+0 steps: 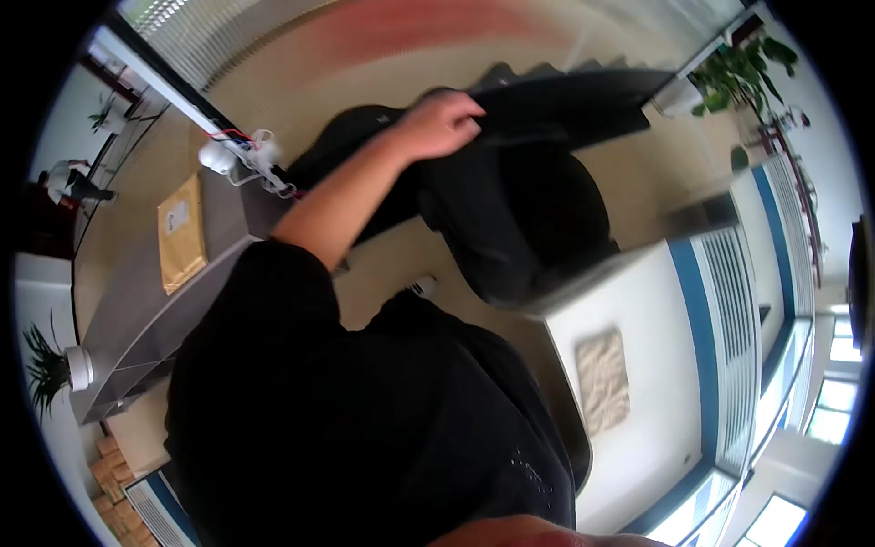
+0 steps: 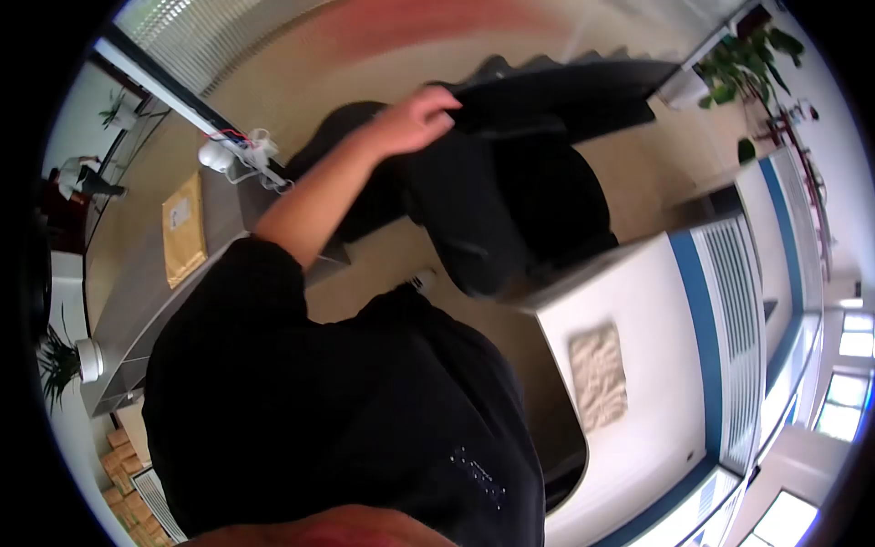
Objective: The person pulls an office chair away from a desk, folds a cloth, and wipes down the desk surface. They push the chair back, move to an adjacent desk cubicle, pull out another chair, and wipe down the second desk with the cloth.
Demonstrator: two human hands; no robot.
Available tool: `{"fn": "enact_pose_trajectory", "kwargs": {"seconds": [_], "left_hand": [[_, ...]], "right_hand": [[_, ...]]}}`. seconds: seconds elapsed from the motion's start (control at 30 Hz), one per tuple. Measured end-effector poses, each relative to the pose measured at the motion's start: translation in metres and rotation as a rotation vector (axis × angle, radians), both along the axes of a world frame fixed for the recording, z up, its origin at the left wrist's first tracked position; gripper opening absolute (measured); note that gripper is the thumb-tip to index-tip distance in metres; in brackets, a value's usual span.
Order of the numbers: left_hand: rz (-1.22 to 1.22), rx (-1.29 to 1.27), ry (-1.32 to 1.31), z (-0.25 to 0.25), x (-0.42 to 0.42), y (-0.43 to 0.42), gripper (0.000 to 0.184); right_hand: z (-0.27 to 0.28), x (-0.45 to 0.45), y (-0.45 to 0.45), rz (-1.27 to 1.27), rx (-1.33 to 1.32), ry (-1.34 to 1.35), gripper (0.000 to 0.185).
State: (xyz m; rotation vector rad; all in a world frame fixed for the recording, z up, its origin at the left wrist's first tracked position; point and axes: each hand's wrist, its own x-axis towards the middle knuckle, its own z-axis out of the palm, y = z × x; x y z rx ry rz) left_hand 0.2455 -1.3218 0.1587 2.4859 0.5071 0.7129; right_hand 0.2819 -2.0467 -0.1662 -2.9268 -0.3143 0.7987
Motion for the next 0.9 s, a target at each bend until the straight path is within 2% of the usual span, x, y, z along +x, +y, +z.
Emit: {"fn": "enact_pose_trajectory", "kwargs": {"seconds": [0.03, 0.1, 0.17, 0.2, 0.3, 0.33, 0.37, 0.4, 0.5, 0.57, 0.6, 0.7, 0.73, 0.77, 0.8, 0.83, 0.87, 0.9], "left_hand": [[-0.031, 0.134, 0.073, -0.016, 0.008, 0.006, 0.034], [0.043, 0.115, 0.525, 0.010, 0.006, -0.022, 0.038], [0.011, 0.392, 0.952, 0.017, 0.001, -0.032, 0.035], [-0.003, 0.331, 0.890, 0.016, -0.004, -0.032, 0.033], [0.034, 0.243, 0.806, 0.007, -0.005, -0.027, 0.044], [0.037, 0.277, 0.817, 0.001, -0.008, -0.024, 0.043], [0.023, 0.281, 0.853, 0.004, -0.012, -0.023, 0.043], [0.038, 0.263, 0.822, 0.000, -0.015, -0.021, 0.042], [0.062, 0.257, 0.808, -0.008, -0.023, -0.025, 0.041], [0.067, 0.276, 0.829, -0.009, -0.027, -0.033, 0.040], [0.077, 0.297, 0.840, -0.010, -0.031, -0.034, 0.040], [0.047, 0.324, 0.928, -0.003, -0.045, -0.044, 0.038], [0.030, 0.335, 0.985, 0.004, -0.049, -0.047, 0.038], [0.032, 0.334, 0.989, 0.010, -0.056, -0.051, 0.036], [0.034, 0.332, 0.993, 0.015, -0.062, -0.052, 0.034], [0.042, 0.360, 0.933, 0.013, -0.070, -0.052, 0.031], [0.054, 0.269, 0.958, 0.016, -0.070, -0.052, 0.032], [0.103, 0.313, 0.656, -0.007, -0.082, -0.054, 0.029]], "right_hand": [[0.002, 0.003, 0.028, 0.014, 0.000, -0.031, 0.045], [0.004, 0.015, 0.084, 0.063, 0.044, -0.131, 0.049], [0.011, 0.030, 0.141, 0.158, 0.184, -0.335, 0.053], [0.014, 0.039, 0.172, 0.234, 0.299, -0.462, 0.055], [0.046, 0.074, 0.265, 0.496, 0.739, -0.800, 0.062], [0.074, 0.086, 0.293, 0.642, 0.917, -0.525, 0.100], [0.071, 0.096, 0.311, 0.658, 0.931, -0.524, 0.100], [0.072, 0.103, 0.331, 0.752, 0.796, -0.348, 0.101], [0.082, 0.090, 0.372, 0.845, 0.551, -0.072, 0.104], [0.101, 0.075, 0.380, 0.812, 0.558, 0.091, 0.097], [0.087, 0.071, 0.373, 0.838, 0.642, -0.008, 0.091], [0.081, 0.059, 0.367, 0.879, 0.603, 0.001, 0.087], [0.066, 0.058, 0.364, 0.857, 0.620, -0.028, 0.076], [0.089, 0.038, 0.368, 0.892, 0.482, -0.103, 0.057], [0.077, 0.032, 0.365, 0.856, 0.468, -0.074, 0.043], [0.121, 0.011, 0.378, 0.785, 0.324, 0.006, 0.038], [0.136, 0.004, 0.387, 0.780, 0.111, 0.061, 0.034], [0.138, -0.003, 0.380, 0.828, 0.162, 0.044, 0.034]]}}
